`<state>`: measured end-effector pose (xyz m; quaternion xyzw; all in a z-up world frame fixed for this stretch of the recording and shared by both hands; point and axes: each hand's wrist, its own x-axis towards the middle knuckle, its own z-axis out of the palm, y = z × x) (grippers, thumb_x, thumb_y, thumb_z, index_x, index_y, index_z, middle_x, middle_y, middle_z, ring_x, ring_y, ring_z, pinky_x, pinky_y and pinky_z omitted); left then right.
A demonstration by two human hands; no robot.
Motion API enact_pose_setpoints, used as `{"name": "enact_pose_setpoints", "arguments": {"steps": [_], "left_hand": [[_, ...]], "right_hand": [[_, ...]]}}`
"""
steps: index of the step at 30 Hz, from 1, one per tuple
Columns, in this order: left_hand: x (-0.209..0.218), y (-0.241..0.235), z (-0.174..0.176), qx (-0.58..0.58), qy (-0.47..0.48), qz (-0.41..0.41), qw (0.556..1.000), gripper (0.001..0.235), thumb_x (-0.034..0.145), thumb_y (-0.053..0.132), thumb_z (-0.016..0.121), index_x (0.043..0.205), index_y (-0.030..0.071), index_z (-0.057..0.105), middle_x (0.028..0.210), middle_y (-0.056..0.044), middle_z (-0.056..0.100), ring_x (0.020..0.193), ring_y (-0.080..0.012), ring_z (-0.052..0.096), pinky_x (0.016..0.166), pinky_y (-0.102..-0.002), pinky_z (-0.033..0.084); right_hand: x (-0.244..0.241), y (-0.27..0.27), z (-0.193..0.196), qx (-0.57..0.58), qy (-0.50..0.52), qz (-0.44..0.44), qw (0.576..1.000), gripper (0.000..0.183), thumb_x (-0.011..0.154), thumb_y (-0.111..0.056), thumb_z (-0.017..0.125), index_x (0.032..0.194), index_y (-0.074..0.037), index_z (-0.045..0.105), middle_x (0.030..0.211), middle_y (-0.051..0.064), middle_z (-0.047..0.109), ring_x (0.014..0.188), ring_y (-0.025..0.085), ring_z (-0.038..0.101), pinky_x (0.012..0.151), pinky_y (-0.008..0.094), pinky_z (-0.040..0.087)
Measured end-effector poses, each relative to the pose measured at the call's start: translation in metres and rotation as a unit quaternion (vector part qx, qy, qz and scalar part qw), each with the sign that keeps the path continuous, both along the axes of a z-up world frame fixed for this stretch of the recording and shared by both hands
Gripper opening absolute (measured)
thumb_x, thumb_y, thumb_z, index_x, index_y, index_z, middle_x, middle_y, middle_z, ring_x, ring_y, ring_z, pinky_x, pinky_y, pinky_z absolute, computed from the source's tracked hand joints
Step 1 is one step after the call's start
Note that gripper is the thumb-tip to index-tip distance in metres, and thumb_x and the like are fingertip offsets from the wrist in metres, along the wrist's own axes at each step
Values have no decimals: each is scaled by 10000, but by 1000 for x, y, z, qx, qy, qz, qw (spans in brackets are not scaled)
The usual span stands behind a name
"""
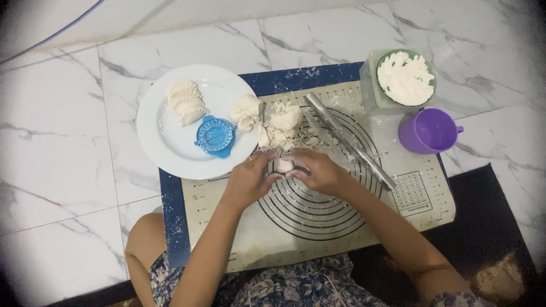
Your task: Preparing and shaping pastries using a rolling pin and a manual mold on a floor mat.
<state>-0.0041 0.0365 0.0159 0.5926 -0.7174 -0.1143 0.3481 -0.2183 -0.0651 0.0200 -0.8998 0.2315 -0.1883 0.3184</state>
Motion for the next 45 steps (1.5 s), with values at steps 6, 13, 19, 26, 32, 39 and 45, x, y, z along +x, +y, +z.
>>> {"name": "enact_pose_setpoints", "arguments": {"steps": [6,13,19,26,32,39,45], "left_hand": [[-1,-1,2,-19,-47,-2,999,435,808,231,793,1188,93,634,884,-112,767,949,-284,724,799,-393,598],[-2,-5,-12,-59,-91,15,994,302,902,257,696,1149,88,655,794,-92,747,920,-239,718,747,-334,595],[-2,-7,-13,-61,-54,13,997,339,881,317,723,1130,101,643,721,-92,711,845,-237,704,693,-343,594],[-8,-9,-5,-25,-15,12,1000,310,844,207,762,1116,77,690,877,-128,750,914,-277,702,734,-363,591],[-10,-12,-16,-17,45,12,999,148,847,147,774,975,77,747,874,-95,758,860,-247,715,720,-326,594],[-9,-18,-17,-35,57,1,998,115,862,143,763,946,63,763,878,-106,765,799,-254,719,716,-330,587],[-10,-19,-15,-32,62,1,998,110,862,131,763,939,53,758,875,-127,760,783,-282,714,699,-349,581]], "right_hand": [[3,8,1,4,-48,-24,999,286,946,-186,727,1158,5,715,1024,215,752,935,360,758,814,443,634],[10,7,1,-12,-78,-26,997,304,921,-186,757,1168,-13,714,1021,187,756,953,344,760,796,410,647],[6,-3,-3,-124,-34,1,992,219,949,-183,726,1101,-25,714,971,174,744,882,337,758,721,412,650],[12,-2,16,-28,-11,-28,999,226,971,-277,682,1017,-60,727,878,129,754,825,315,769,661,388,652],[11,-1,13,52,-36,-54,997,84,904,-131,747,933,-54,730,847,155,767,775,343,771,605,409,629],[13,-3,7,69,-87,-57,992,128,880,-95,778,917,-94,655,822,115,767,722,293,772,566,381,603],[15,-6,9,105,-57,-66,991,82,881,-4,729,882,-59,668,795,142,756,705,293,759,567,387,571]]}}
